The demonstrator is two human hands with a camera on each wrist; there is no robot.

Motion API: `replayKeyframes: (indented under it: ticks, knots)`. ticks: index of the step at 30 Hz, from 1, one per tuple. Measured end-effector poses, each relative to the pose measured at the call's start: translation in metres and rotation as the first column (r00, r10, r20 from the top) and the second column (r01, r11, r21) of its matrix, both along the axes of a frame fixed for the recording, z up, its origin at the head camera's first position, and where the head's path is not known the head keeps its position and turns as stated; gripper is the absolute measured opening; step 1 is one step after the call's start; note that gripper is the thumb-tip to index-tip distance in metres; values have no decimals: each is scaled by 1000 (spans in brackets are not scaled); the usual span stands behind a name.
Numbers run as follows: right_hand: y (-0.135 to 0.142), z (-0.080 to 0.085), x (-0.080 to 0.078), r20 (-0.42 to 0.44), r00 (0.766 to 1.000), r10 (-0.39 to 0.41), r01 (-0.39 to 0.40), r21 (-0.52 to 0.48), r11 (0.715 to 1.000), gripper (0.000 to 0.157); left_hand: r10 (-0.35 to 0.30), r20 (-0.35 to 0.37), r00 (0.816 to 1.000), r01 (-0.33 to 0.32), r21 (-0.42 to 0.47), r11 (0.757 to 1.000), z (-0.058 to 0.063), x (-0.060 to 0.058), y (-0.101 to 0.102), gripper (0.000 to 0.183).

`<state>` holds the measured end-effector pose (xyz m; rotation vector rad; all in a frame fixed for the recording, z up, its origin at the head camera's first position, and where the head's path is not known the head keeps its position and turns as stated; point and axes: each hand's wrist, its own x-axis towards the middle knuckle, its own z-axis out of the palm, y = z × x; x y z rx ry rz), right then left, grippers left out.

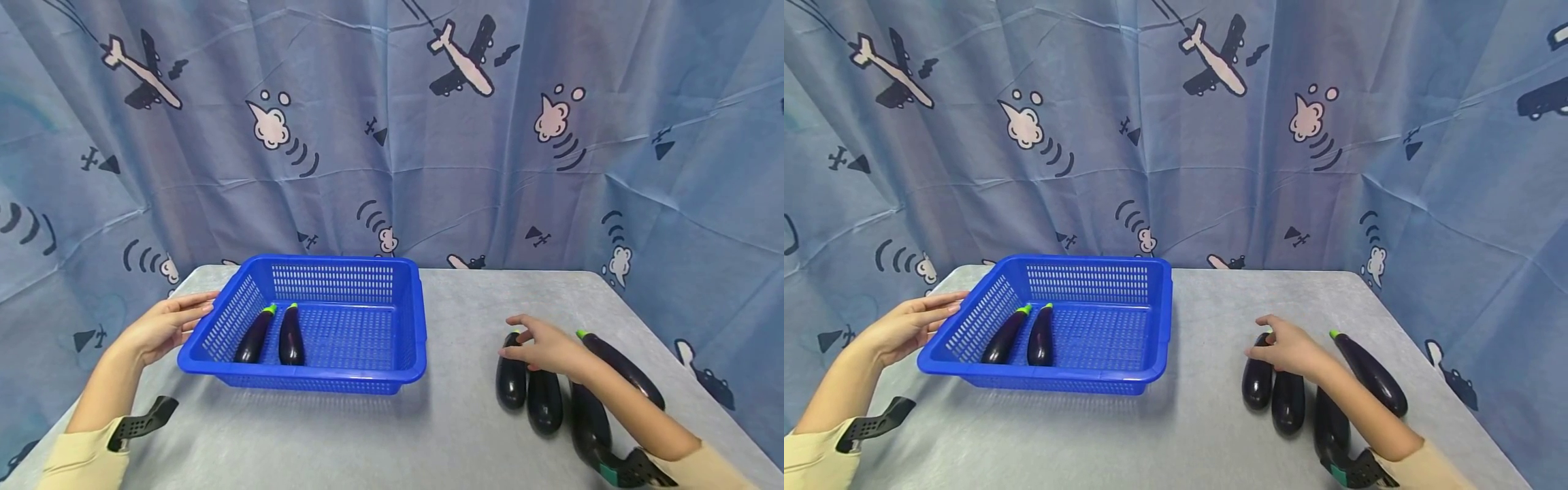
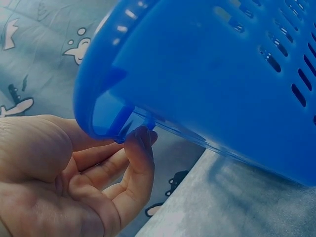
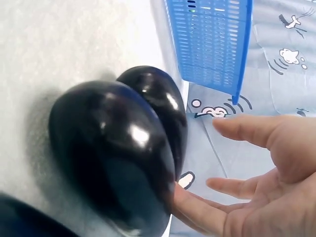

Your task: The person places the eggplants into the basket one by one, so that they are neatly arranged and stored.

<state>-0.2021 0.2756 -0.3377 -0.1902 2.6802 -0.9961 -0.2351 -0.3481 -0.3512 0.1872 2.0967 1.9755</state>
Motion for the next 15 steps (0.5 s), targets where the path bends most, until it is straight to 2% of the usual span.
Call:
replayKeyframes:
  ticks: [5, 9, 11, 15]
  knots:
    - [-5, -5, -4, -14, 1000, 0, 1, 78, 997, 80, -18, -11, 1000, 18, -11, 1000, 0, 1, -1, 37]
    - [-9, -7, -7, -45, 999, 3, 4, 144, 990, 84, -3, -2, 1000, 3, -6, 1000, 0, 1, 0, 35]
    - [-11, -7, -8, -43, 999, -4, 10, 145, 989, 84, -3, -2, 1000, 3, -3, 1000, 0, 0, 0, 34]
    - [-15, -9, -10, 29, 999, -41, 38, 98, 994, 84, 2, 0, 1000, -2, -5, 1000, 0, 0, 0, 34]
